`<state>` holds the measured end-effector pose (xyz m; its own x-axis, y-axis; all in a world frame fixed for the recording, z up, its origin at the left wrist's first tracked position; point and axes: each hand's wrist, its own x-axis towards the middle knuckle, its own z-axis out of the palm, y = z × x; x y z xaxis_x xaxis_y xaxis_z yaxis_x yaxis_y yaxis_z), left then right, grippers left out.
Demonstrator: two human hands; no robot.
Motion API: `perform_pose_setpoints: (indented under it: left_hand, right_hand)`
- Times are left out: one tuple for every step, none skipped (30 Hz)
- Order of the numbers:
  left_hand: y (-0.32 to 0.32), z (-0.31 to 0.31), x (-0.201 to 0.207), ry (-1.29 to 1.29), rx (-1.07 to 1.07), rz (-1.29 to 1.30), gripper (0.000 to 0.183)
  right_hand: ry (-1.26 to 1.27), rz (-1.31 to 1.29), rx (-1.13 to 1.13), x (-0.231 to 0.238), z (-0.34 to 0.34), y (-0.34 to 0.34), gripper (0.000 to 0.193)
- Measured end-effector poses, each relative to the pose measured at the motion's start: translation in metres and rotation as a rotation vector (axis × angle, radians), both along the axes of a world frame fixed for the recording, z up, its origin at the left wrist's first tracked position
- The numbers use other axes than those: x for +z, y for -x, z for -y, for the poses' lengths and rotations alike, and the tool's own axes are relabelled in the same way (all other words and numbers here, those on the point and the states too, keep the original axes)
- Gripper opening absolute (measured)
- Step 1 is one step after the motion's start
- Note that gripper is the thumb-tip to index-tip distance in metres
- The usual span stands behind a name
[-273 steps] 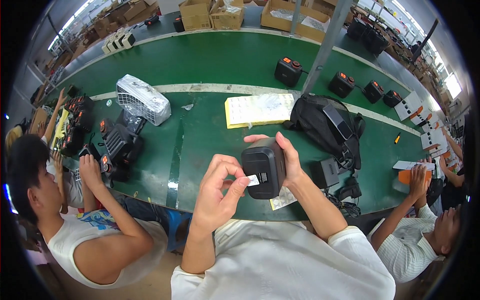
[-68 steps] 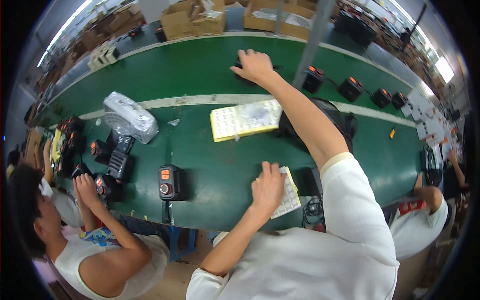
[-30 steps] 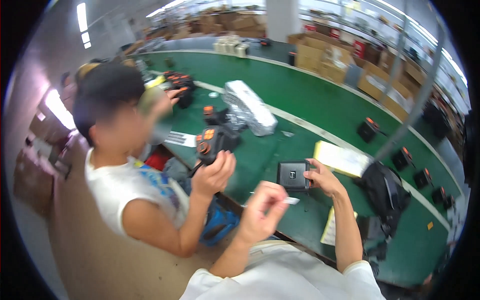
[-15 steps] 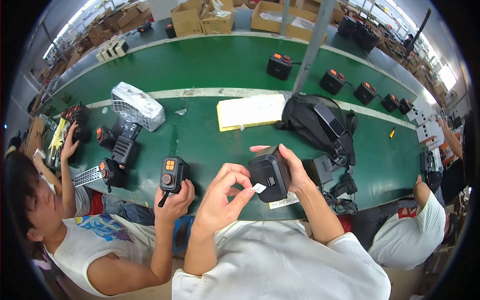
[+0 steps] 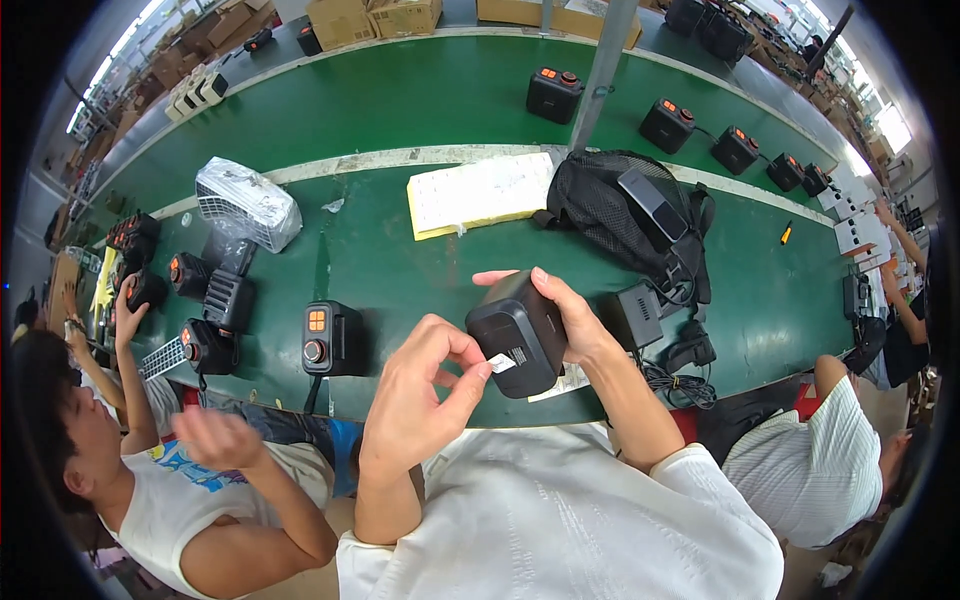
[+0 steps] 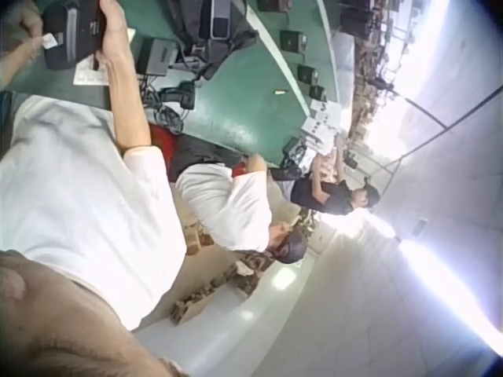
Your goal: The person applies white stickers to the battery compartments of handheld electronic devices by hand, peeling them from a sticker sheet and pressing them onto each device.
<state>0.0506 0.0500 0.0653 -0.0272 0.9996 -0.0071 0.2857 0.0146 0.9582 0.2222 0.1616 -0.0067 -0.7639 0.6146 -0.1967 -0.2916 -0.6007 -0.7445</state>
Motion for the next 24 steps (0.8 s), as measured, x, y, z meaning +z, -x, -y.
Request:
perform_pose_setpoints:
  left_hand:
    - [0.000, 0.001, -0.001, -0.056, -0.016, 0.004, 0.009]
    - [0.000, 0.002, -0.003, -0.114, -0.031, 0.009, 0.008]
    - [0.000, 0.004, -0.005, -0.114, -0.032, 0.010, 0.008]
    - [0.000, 0.005, -0.008, -0.110, 0.018, 0.255, 0.007]
    - [0.002, 0.006, -0.011, -0.103, 0.072, 0.499, 0.005]
    - [0.008, 0.003, -0.015, -0.119, 0.080, 0.547, 0.005]
    - [0.010, -0.001, -0.017, -0.073, 0.121, 0.542, 0.005]
    - [0.011, -0.005, -0.019, -0.027, 0.163, 0.537, 0.005]
    - [0.012, -0.009, -0.021, -0.030, 0.168, 0.539, 0.005]
    - [0.011, -0.012, -0.023, 0.054, 0.148, 0.455, 0.006]
    - [0.011, -0.014, -0.025, 0.138, 0.129, 0.370, 0.007]
    - [0.011, -0.016, -0.027, 0.138, 0.136, 0.371, 0.007]
    - [0.009, -0.017, -0.030, 0.106, 0.158, 0.279, 0.008]
    - [0.007, -0.019, -0.031, 0.074, 0.173, 0.187, 0.010]
    - [0.006, -0.019, -0.032, 0.084, 0.164, 0.204, 0.011]
    - [0.004, -0.019, -0.031, 0.084, 0.165, 0.204, 0.011]
    - [0.002, -0.020, -0.032, 0.076, 0.228, 0.231, 0.010]
    - [0.001, -0.021, -0.032, 0.068, 0.291, 0.257, 0.009]
    - [0.001, -0.021, -0.034, 0.068, 0.294, 0.257, 0.009]
    - [0.002, -0.021, -0.038, 0.119, 0.273, 0.359, 0.009]
    - [0.002, -0.020, -0.041, 0.170, 0.252, 0.459, 0.008]
    - [0.002, -0.019, -0.043, 0.169, 0.257, 0.458, 0.008]
    - [0.002, -0.018, -0.045, 0.158, 0.234, 0.562, 0.009]
    - [0.001, -0.017, -0.047, 0.146, 0.209, 0.665, 0.010]
  right_hand:
    - [0.001, 0.000, -0.001, -0.001, 0.000, 0.000, 0.065]
    - [0.028, -0.019, -0.006, -0.001, 0.000, 0.000, 0.066]
    - [0.054, -0.038, -0.011, -0.001, 0.000, -0.001, 0.067]
    - [0.053, -0.037, -0.013, -0.002, -0.001, -0.002, 0.067]
    - [0.067, -0.059, 0.003, -0.003, -0.001, -0.004, 0.068]
    - [0.080, -0.082, 0.020, -0.003, -0.001, -0.006, 0.069]
    - [0.114, -0.139, 0.056, -0.003, -0.001, -0.008, 0.070]
    - [0.113, -0.137, 0.060, 0.000, 0.001, -0.008, 0.070]
    - [0.091, -0.177, 0.023, 0.005, 0.005, -0.007, 0.070]
    - [0.070, -0.218, -0.013, 0.008, 0.009, -0.006, 0.070]
    - [0.094, -0.246, 0.018, 0.007, 0.011, -0.009, 0.071]
    - [0.095, -0.245, 0.024, 0.008, 0.013, -0.011, 0.071]
    - [0.054, -0.223, 0.032, 0.009, 0.014, -0.012, 0.072]
    - [0.010, -0.202, 0.033, 0.011, 0.016, -0.013, 0.073]
    - [0.010, -0.202, 0.034, 0.012, 0.018, -0.012, 0.073]
    - [-0.018, -0.191, 0.012, 0.013, 0.020, -0.011, 0.073]
    - [-0.046, -0.179, -0.009, 0.013, 0.020, -0.009, 0.074]
    - [-0.046, -0.178, -0.007, 0.011, 0.021, -0.009, 0.074]
    - [-0.063, -0.185, -0.017, 0.009, 0.023, -0.009, 0.074]
    - [-0.081, -0.192, -0.025, 0.007, 0.023, -0.009, 0.075]
    - [-0.080, -0.194, -0.020, 0.006, 0.021, -0.009, 0.075]
    - [-0.155, -0.194, -0.022, 0.005, 0.019, -0.008, 0.075]
    - [-0.229, -0.192, -0.029, 0.003, 0.019, -0.008, 0.076]
    - [-0.228, -0.193, -0.028, 0.001, 0.019, -0.007, 0.076]
